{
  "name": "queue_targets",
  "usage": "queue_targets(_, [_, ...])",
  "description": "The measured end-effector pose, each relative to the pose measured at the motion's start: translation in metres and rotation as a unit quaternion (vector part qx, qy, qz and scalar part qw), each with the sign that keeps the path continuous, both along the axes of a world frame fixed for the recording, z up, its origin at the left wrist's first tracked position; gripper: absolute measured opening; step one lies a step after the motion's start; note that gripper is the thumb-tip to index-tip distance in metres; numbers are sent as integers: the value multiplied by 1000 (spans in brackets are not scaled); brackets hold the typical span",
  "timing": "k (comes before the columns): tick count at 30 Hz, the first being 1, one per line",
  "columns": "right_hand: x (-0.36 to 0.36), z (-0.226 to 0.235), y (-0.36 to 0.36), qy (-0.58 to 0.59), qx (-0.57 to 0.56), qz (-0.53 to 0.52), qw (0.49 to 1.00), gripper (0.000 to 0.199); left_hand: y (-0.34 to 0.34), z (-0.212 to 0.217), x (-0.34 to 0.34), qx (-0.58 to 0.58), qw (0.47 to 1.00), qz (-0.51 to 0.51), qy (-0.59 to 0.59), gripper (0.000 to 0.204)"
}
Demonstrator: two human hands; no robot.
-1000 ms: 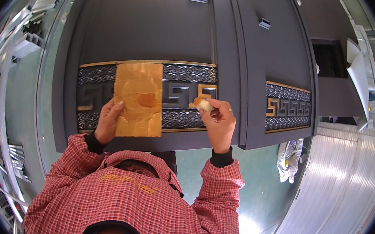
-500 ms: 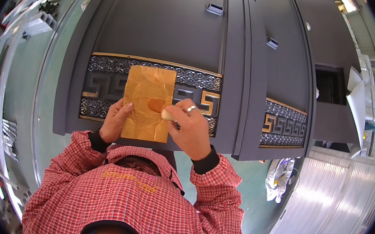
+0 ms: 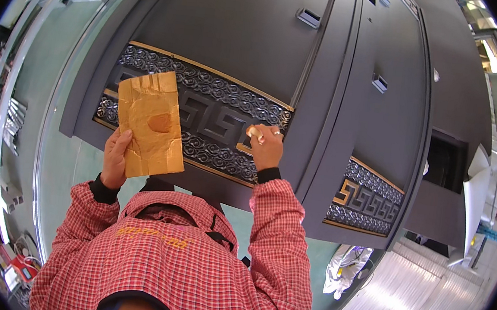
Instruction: The person walks through a workshop carrying a sheet of gold leaf and a small container, then returns to a large dark metal door. They use a small pad to press and smooth the gold leaf onto the door's decorative recessed patterns, working section by section.
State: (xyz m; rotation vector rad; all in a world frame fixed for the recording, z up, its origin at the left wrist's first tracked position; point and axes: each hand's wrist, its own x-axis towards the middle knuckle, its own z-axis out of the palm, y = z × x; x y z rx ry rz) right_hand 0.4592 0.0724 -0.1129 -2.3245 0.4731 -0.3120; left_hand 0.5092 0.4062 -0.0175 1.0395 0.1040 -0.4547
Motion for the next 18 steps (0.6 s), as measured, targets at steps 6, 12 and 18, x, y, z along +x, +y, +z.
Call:
queue_targets(6, [24, -11, -3, 56, -76, 35, 995, 15, -2, 6, -12, 22, 999, 48, -2, 34])
queue_targets(12, [-16, 7, 8, 155, -44, 111, 981, 8, -4, 10, -10, 24, 998, 62, -13, 35])
queue_targets(18, [32, 2, -16, 32, -79, 40, 996, 11, -10, 13, -3, 26, 998, 53, -17, 36])
